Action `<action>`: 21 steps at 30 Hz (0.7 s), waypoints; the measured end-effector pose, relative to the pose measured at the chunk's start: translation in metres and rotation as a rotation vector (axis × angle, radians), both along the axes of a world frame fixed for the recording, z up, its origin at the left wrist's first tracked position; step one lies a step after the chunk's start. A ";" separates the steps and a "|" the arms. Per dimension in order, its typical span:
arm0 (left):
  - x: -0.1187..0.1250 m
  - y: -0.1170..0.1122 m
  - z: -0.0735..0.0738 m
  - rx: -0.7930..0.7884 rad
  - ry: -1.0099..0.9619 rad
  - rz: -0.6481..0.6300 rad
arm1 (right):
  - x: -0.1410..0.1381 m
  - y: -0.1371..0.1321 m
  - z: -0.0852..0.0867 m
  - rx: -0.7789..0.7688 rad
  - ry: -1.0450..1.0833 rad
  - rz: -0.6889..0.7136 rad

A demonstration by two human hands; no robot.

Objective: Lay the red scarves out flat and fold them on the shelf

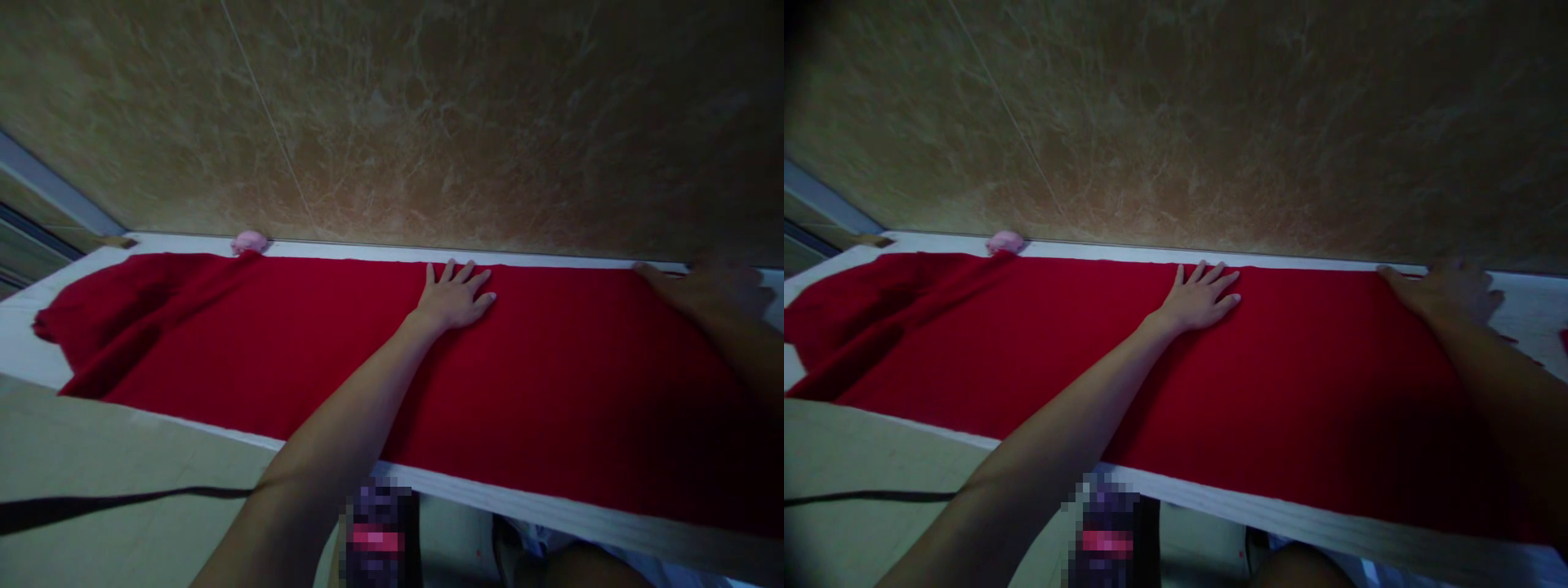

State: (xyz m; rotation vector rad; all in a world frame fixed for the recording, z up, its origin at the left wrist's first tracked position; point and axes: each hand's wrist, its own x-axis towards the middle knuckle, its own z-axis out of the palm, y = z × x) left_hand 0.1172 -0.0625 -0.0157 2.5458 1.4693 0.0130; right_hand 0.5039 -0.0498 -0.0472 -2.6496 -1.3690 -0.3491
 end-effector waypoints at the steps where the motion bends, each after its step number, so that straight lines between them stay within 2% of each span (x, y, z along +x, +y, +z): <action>1: 0.000 -0.001 0.000 0.005 -0.006 -0.004 | -0.001 -0.001 0.004 0.031 0.061 -0.043; 4: -0.002 -0.003 0.002 0.009 -0.026 -0.009 | 0.001 -0.014 0.019 0.086 0.245 -0.130; 11: 0.001 0.003 -0.006 0.028 -0.037 -0.006 | 0.050 -0.042 0.040 0.184 0.175 -0.041; 14: 0.001 0.002 -0.004 0.019 -0.028 -0.007 | 0.061 -0.061 0.047 0.228 0.188 0.065; 17: 0.001 0.001 -0.002 0.019 -0.017 0.001 | 0.047 -0.095 0.040 0.245 0.206 0.224; 19: 0.001 0.002 -0.003 0.025 -0.010 0.001 | 0.020 -0.127 0.025 0.239 0.219 0.362; 21: 0.002 0.003 -0.004 0.031 -0.004 -0.001 | -0.019 -0.161 0.005 0.260 0.259 0.632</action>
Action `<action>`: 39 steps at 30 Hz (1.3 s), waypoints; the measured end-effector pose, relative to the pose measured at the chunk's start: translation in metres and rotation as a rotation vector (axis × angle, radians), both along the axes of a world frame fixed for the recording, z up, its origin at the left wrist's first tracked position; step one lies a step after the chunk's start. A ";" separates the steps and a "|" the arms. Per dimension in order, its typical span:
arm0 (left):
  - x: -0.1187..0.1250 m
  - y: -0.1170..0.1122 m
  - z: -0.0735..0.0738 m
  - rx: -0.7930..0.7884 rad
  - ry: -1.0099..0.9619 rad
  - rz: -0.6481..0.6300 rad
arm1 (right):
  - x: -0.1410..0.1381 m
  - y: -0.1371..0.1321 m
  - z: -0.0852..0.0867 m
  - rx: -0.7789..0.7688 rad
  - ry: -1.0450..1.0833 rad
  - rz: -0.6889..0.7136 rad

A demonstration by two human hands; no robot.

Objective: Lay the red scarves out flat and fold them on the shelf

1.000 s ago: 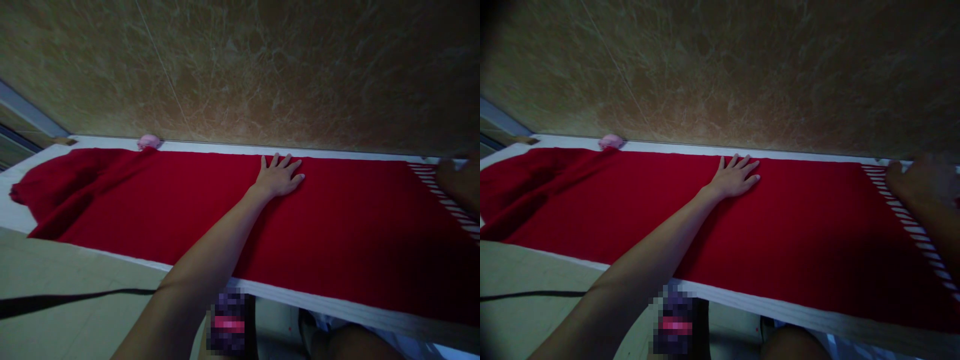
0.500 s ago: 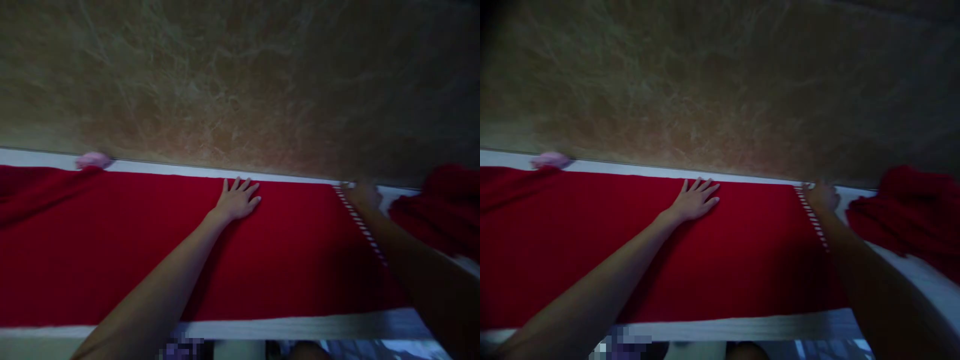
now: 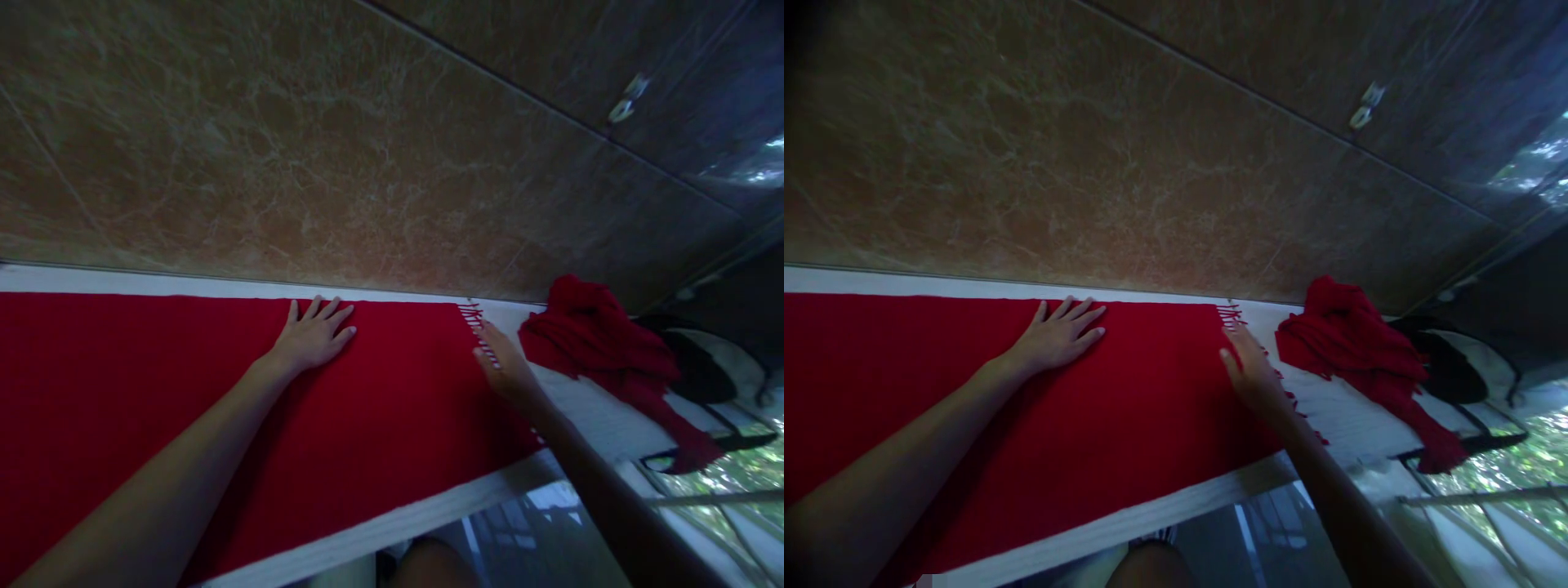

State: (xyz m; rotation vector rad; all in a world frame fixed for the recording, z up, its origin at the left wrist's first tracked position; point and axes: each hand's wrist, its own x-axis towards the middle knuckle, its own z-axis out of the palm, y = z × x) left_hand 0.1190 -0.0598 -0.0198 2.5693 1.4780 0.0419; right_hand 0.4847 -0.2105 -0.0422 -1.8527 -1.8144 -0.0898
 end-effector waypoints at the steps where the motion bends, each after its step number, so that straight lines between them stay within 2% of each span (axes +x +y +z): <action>1: 0.000 0.001 -0.001 0.003 0.002 0.000 | -0.020 -0.015 -0.010 -0.017 0.005 0.105; 4: 0.000 0.003 -0.003 0.006 0.016 0.004 | -0.065 -0.048 -0.027 -0.113 0.005 0.242; 6: 0.001 0.005 -0.005 0.008 0.027 0.005 | -0.070 -0.058 -0.030 -0.149 -0.014 0.236; 9: 0.001 0.006 -0.006 0.016 0.028 0.006 | -0.044 -0.067 -0.030 -0.143 -0.040 0.186; 15: 0.002 0.006 -0.005 0.007 0.016 0.006 | 0.043 -0.085 -0.035 -0.086 -0.056 0.024; 18: 0.002 0.005 -0.004 0.002 0.012 0.005 | 0.083 -0.099 -0.024 0.007 -0.098 -0.067; 20: 0.002 0.005 -0.004 -0.001 0.016 0.002 | 0.101 -0.108 -0.012 0.083 -0.136 -0.083; 24: 0.001 0.006 -0.006 0.005 0.007 -0.003 | 0.099 -0.118 0.003 0.054 -0.169 0.027; 27: 0.000 0.008 -0.008 0.007 0.003 0.003 | 0.085 -0.114 0.002 -0.010 -0.193 0.137; 29: 0.000 0.009 -0.009 0.011 0.009 -0.001 | 0.084 -0.111 -0.002 -0.029 -0.222 0.155; 31: 0.000 0.009 -0.009 0.017 0.015 -0.008 | 0.093 -0.111 -0.005 -0.037 -0.265 0.098; 36: 0.001 0.008 -0.008 0.016 0.020 -0.003 | 0.131 -0.121 0.001 -0.058 -0.358 -0.171; 39: 0.000 0.010 -0.010 0.020 0.019 -0.004 | 0.136 -0.121 0.008 -0.037 -0.336 -0.189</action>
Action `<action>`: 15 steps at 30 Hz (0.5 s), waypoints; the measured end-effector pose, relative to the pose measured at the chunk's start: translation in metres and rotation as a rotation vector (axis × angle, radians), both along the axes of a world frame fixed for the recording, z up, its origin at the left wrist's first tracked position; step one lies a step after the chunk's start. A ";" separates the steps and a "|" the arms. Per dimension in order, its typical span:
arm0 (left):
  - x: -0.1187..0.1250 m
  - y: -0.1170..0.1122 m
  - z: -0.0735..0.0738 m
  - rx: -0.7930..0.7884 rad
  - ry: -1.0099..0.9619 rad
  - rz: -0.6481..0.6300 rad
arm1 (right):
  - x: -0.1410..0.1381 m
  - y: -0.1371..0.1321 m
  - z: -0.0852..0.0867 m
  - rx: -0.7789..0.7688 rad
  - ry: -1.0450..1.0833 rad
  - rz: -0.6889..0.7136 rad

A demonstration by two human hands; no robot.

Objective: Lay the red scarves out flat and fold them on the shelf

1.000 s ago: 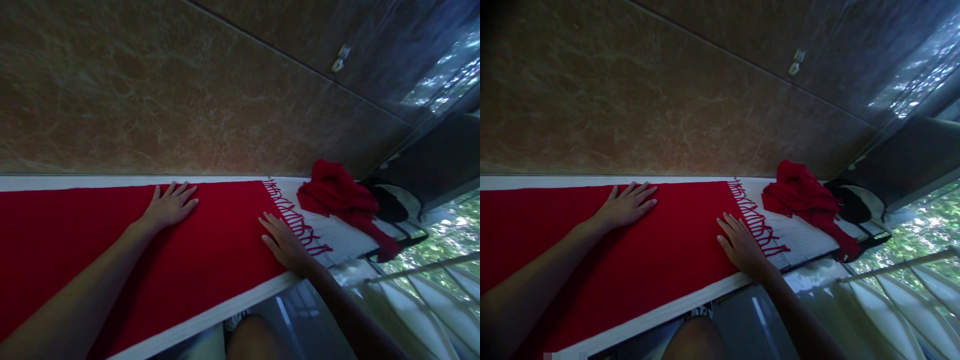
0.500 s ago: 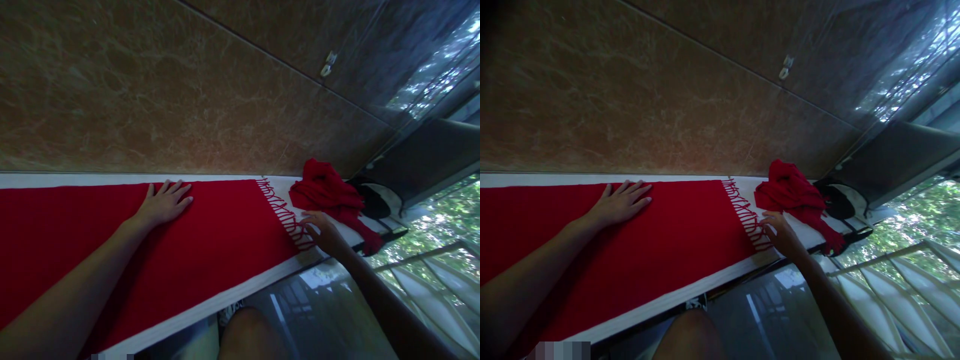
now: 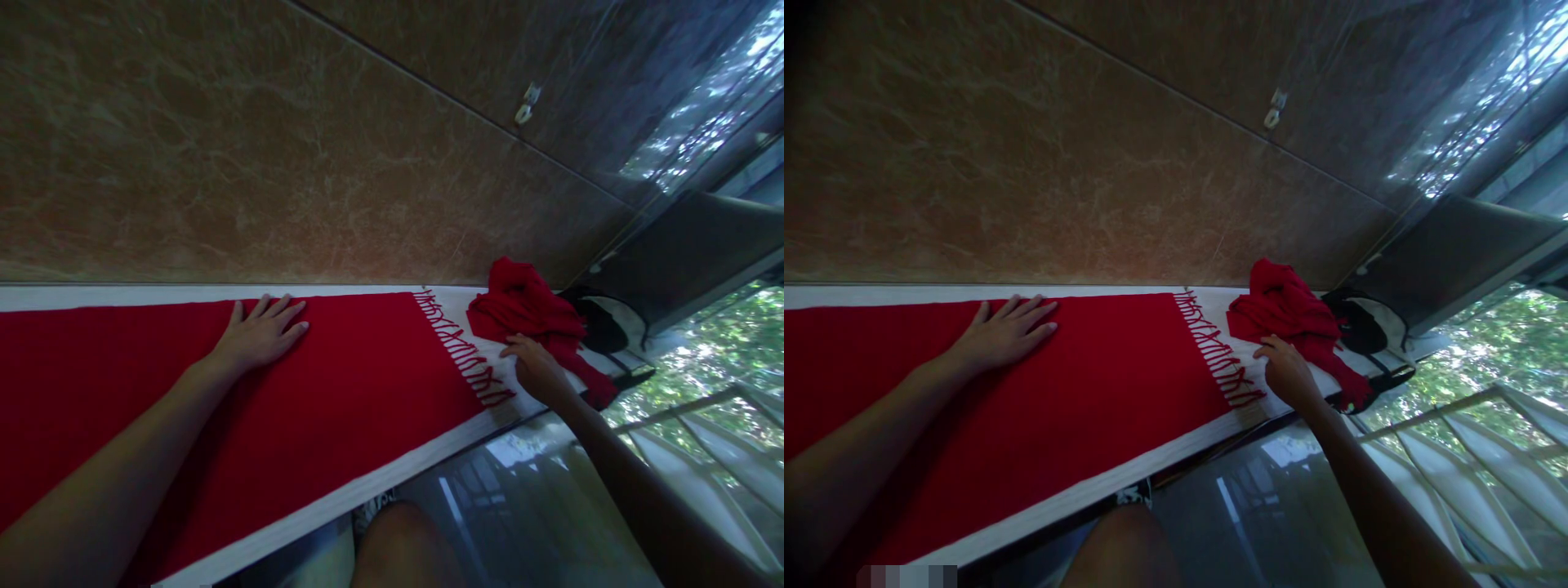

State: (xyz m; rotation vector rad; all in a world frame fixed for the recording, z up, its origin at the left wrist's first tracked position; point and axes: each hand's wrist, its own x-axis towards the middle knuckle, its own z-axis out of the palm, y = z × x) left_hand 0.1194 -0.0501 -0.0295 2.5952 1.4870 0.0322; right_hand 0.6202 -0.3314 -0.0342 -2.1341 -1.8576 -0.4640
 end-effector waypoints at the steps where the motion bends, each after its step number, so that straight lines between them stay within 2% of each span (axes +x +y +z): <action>1: 0.000 0.001 -0.001 0.003 -0.007 -0.003 | -0.002 0.002 0.002 0.006 0.014 0.018; 8: 0.000 0.001 0.000 0.001 -0.014 -0.003 | -0.033 0.041 0.009 -0.081 0.108 0.128; 15: 0.000 0.000 0.001 0.003 -0.024 -0.004 | -0.038 0.078 -0.002 -0.140 0.132 0.146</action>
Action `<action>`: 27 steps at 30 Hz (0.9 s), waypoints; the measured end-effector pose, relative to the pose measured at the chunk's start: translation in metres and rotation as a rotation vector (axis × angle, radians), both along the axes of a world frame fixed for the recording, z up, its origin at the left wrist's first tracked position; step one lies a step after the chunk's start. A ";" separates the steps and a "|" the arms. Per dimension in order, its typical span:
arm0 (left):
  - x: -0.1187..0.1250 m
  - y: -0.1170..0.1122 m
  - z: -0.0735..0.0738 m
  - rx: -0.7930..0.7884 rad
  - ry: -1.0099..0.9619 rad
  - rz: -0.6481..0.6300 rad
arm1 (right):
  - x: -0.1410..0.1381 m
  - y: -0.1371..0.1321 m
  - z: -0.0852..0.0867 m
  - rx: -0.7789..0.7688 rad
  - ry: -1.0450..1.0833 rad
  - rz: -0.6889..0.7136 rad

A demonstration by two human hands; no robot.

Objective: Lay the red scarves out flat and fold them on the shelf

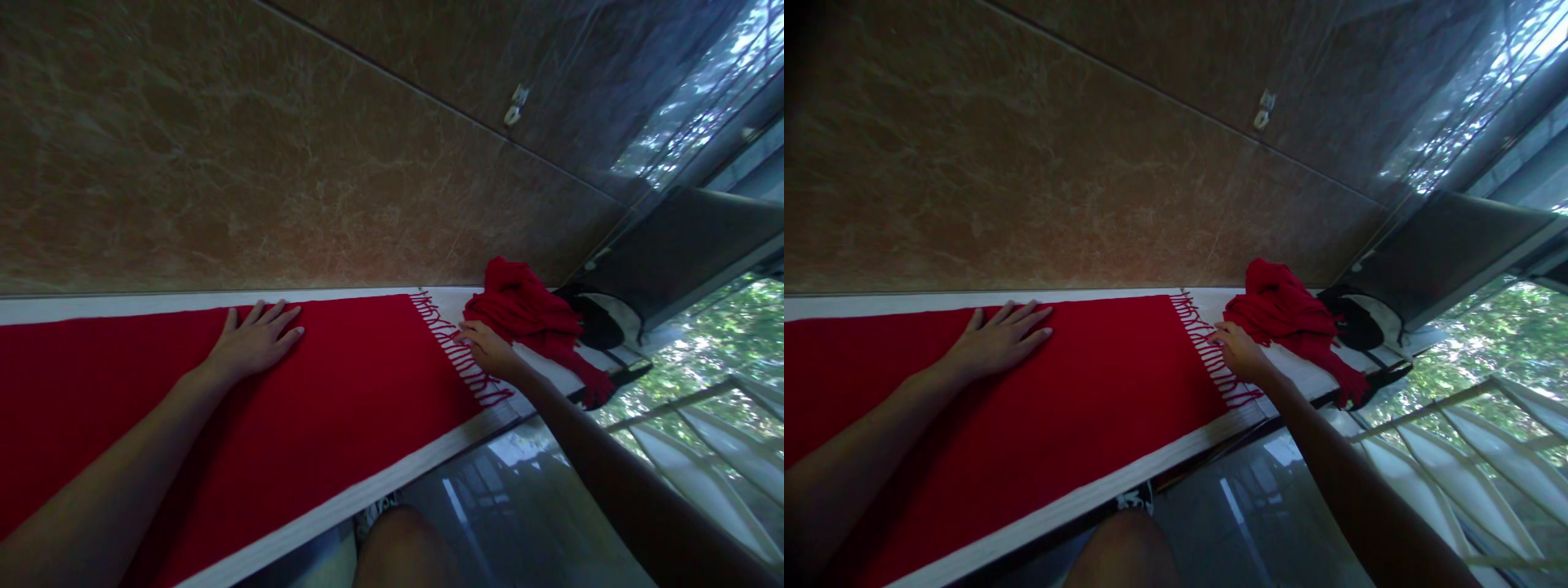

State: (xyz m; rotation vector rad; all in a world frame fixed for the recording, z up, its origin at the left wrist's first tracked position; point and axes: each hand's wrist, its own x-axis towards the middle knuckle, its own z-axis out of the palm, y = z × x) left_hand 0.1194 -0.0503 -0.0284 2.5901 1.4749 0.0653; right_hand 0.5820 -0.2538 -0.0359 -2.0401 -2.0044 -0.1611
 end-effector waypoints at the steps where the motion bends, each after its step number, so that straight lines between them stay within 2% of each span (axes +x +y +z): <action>1: 0.000 0.000 -0.001 0.000 -0.002 -0.001 | 0.002 0.003 0.000 -0.008 -0.003 -0.012; 7: -0.002 0.002 -0.003 0.014 -0.011 -0.014 | 0.008 0.017 0.012 0.006 -0.024 -0.113; 10: -0.001 0.001 -0.002 0.007 -0.006 -0.006 | -0.006 0.031 0.013 -0.007 -0.018 -0.059; 15: 0.000 -0.001 0.000 0.005 -0.013 -0.003 | -0.023 0.047 0.005 -0.058 -0.022 0.019; 18: 0.000 -0.001 0.000 0.003 -0.001 -0.001 | -0.012 0.046 0.007 -0.071 -0.039 -0.030; 23: -0.001 0.000 -0.001 -0.003 -0.007 -0.006 | 0.016 0.038 0.021 -0.079 -0.074 -0.113; 27: -0.002 0.002 -0.002 -0.010 -0.003 -0.007 | 0.022 0.037 0.030 -0.066 -0.081 -0.133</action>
